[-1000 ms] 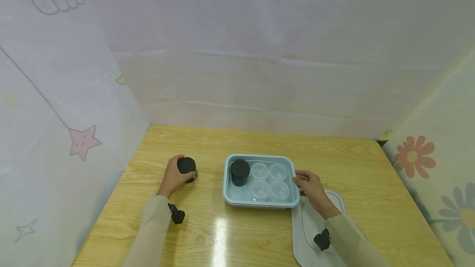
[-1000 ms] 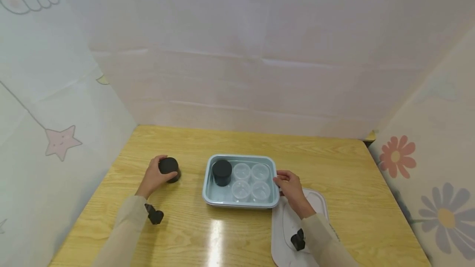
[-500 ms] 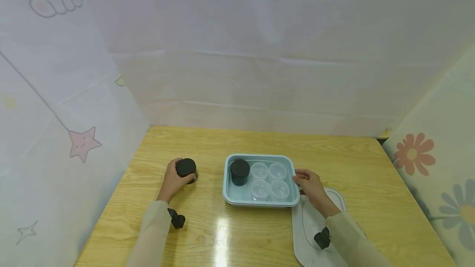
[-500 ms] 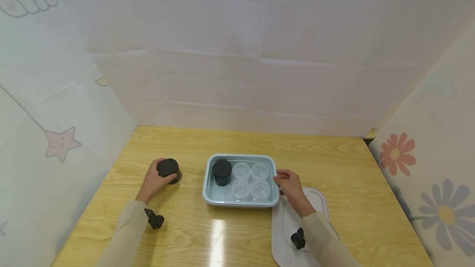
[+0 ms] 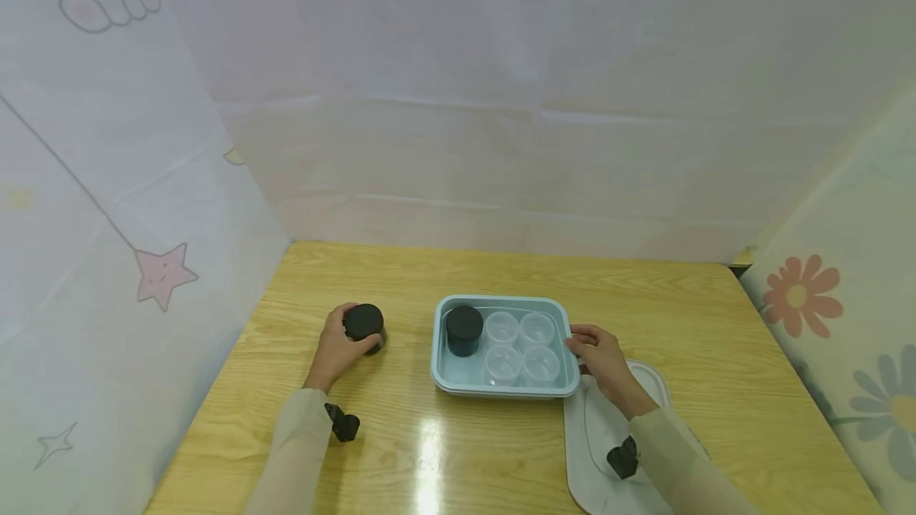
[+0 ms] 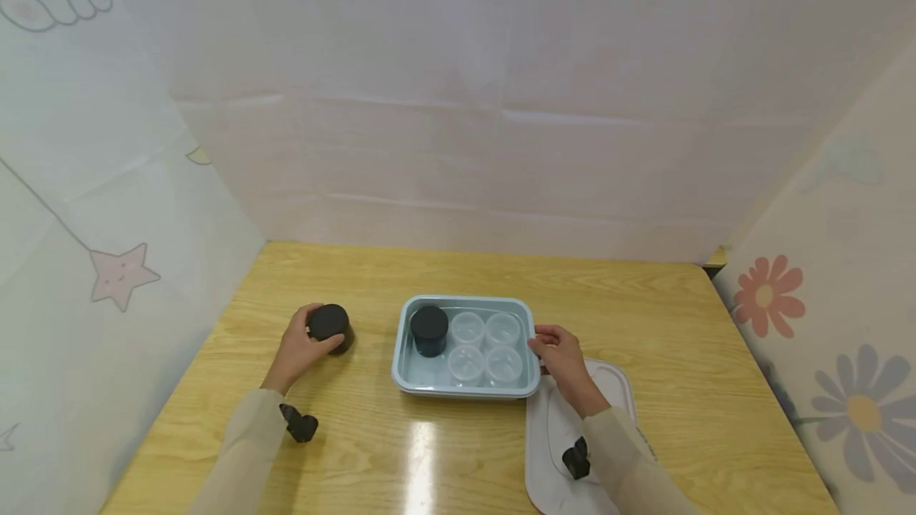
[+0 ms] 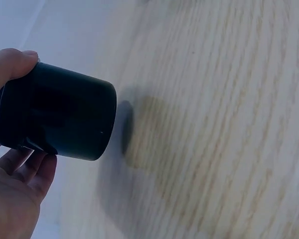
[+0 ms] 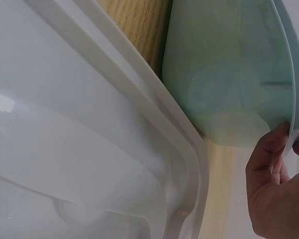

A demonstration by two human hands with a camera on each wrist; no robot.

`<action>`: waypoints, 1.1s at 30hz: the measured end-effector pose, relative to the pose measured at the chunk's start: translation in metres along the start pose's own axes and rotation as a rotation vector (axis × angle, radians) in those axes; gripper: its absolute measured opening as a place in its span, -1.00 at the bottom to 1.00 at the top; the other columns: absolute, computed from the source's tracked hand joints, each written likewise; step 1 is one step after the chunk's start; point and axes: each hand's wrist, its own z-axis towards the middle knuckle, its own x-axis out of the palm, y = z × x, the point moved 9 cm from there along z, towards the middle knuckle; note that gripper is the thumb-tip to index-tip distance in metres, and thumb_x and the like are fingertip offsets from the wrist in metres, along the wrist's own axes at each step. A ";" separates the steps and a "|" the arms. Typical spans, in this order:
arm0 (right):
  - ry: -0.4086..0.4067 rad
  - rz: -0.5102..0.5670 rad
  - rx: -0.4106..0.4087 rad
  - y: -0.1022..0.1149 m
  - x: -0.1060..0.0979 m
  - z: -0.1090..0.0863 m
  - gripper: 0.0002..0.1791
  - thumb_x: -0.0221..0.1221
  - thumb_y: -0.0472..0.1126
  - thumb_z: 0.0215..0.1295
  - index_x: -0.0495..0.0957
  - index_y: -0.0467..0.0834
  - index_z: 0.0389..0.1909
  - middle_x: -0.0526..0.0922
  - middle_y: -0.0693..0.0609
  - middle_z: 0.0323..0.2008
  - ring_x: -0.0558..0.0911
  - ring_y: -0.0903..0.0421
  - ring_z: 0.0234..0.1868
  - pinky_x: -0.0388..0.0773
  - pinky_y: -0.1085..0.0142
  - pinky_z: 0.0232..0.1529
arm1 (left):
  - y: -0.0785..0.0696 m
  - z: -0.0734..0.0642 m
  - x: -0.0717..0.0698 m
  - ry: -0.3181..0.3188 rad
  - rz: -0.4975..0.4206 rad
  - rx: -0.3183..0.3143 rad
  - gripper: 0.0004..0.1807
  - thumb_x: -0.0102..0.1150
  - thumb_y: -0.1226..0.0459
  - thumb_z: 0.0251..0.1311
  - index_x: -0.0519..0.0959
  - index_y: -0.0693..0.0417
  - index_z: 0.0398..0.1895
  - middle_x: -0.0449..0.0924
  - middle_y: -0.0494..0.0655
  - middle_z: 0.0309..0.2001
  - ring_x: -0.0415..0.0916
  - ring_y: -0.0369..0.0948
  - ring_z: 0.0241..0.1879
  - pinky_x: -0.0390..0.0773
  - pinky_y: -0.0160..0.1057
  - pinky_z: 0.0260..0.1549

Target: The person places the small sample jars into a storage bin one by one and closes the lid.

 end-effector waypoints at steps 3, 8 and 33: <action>0.000 0.003 -0.003 0.001 0.000 0.000 -0.52 0.07 -0.29 0.36 0.29 -0.38 0.24 0.51 0.04 -0.24 0.53 0.25 -0.37 0.58 0.37 -0.45 | -0.007 -0.001 0.000 -0.005 -0.008 0.025 -0.15 0.36 0.19 0.07 0.14 0.21 0.38 0.19 0.26 0.31 0.26 0.18 0.26 0.34 0.19 0.17; 0.000 -0.003 -0.001 0.001 0.000 0.000 -0.52 0.07 -0.29 0.37 0.28 -0.38 0.25 0.51 0.02 -0.22 0.53 0.25 -0.37 0.58 0.36 -0.44 | -0.022 -0.003 0.001 -0.001 -0.022 0.054 -0.15 0.36 0.18 0.06 0.16 0.22 0.38 0.18 0.24 0.32 0.29 0.16 0.22 0.41 0.15 0.10; 0.010 0.001 -0.017 0.002 0.000 -0.001 -0.52 0.07 -0.28 0.37 0.28 -0.38 0.25 0.51 0.01 -0.20 0.54 0.25 -0.36 0.59 0.36 -0.43 | -0.096 -0.011 0.016 0.042 -0.096 0.195 -0.22 0.39 0.21 0.03 0.26 0.14 0.32 0.30 0.13 0.25 0.36 0.04 0.15 0.43 0.06 0.09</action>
